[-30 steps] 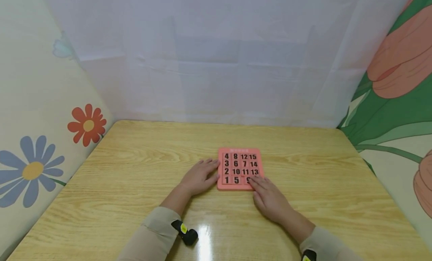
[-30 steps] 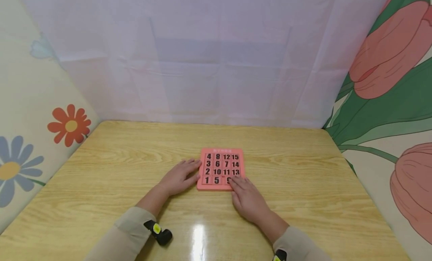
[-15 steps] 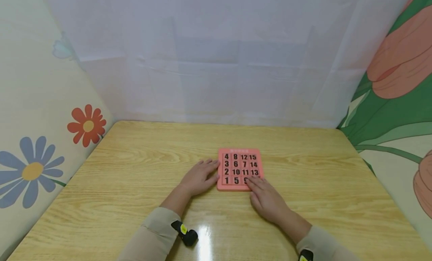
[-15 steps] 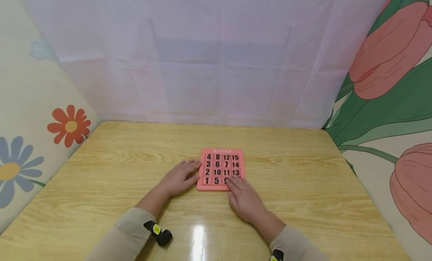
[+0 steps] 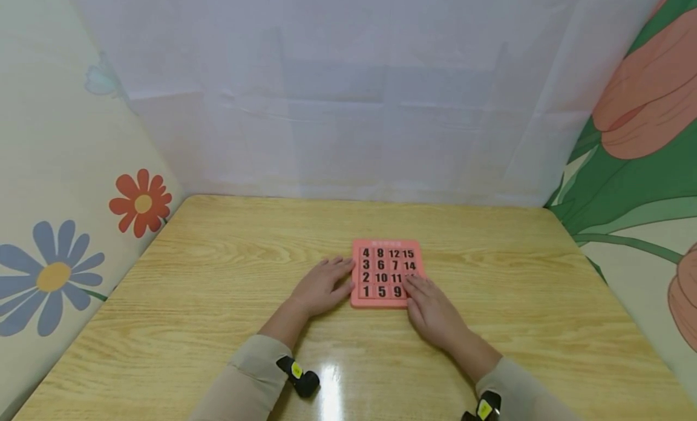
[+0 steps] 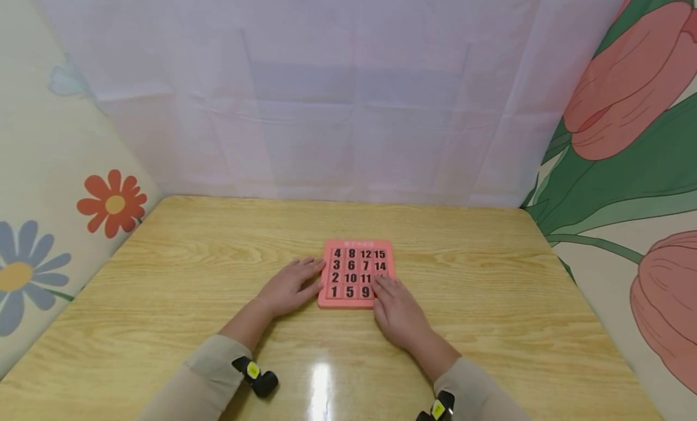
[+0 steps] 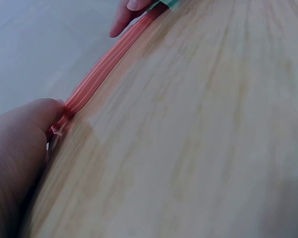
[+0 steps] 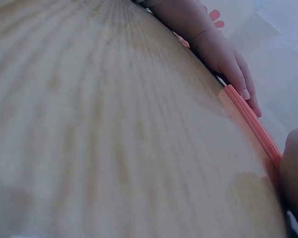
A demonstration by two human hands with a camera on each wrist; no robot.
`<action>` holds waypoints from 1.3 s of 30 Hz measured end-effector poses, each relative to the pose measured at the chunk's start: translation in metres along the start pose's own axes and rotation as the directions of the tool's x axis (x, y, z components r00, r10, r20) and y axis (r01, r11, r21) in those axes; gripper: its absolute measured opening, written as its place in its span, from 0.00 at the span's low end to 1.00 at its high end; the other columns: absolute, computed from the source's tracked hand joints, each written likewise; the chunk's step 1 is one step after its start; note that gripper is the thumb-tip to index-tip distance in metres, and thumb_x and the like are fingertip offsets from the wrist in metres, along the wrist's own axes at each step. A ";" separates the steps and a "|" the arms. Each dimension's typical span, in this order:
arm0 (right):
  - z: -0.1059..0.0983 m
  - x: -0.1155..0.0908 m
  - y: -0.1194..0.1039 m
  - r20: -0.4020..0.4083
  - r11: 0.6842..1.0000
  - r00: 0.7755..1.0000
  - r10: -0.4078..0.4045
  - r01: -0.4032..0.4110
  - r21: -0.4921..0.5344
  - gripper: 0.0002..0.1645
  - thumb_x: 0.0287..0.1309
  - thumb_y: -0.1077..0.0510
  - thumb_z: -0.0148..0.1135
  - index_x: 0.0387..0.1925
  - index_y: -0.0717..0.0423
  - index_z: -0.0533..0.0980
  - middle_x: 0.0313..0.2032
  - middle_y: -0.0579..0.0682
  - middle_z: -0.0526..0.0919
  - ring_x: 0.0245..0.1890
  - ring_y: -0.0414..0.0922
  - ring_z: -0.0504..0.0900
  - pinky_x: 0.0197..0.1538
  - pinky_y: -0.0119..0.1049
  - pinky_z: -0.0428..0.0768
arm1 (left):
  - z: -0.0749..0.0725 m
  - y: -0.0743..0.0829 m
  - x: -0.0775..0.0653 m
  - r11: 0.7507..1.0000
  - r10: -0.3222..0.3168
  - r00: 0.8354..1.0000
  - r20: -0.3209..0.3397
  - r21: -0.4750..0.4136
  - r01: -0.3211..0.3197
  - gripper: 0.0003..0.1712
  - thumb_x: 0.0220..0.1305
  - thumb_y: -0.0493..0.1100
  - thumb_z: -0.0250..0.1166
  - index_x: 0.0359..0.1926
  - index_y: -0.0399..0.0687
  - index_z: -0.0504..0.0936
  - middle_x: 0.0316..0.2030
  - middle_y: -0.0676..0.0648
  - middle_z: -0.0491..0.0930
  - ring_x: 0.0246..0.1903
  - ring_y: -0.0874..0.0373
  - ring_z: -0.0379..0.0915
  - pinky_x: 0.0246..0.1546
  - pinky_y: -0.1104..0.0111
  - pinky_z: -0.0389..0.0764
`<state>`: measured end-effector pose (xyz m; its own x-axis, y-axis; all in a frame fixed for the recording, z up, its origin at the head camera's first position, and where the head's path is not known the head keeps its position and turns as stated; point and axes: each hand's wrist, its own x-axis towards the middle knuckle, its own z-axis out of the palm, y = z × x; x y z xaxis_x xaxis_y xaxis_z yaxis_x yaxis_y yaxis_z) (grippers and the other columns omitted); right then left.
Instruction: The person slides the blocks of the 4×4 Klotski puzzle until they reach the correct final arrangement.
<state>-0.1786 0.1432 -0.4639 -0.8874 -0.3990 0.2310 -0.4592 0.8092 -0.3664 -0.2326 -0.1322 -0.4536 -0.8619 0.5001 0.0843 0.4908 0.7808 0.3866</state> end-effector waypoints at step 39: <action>0.000 -0.014 -0.004 0.022 1.000 1.000 -0.016 0.016 -0.009 0.27 0.69 0.56 0.51 0.65 0.62 0.70 0.68 0.57 0.71 0.70 0.54 0.67 0.75 0.50 0.62 | -0.001 0.000 0.001 1.000 0.019 1.000 -0.013 0.004 -0.019 0.33 0.72 0.53 0.53 0.71 0.41 0.65 0.70 0.43 0.67 0.72 0.43 0.57 0.76 0.51 0.53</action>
<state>-0.1639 0.1455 -0.4654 -0.8807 -0.4210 0.2173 -0.4730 0.8067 -0.3543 -0.2330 -0.1322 -0.4523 -0.8539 0.5101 0.1034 0.5077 0.7724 0.3817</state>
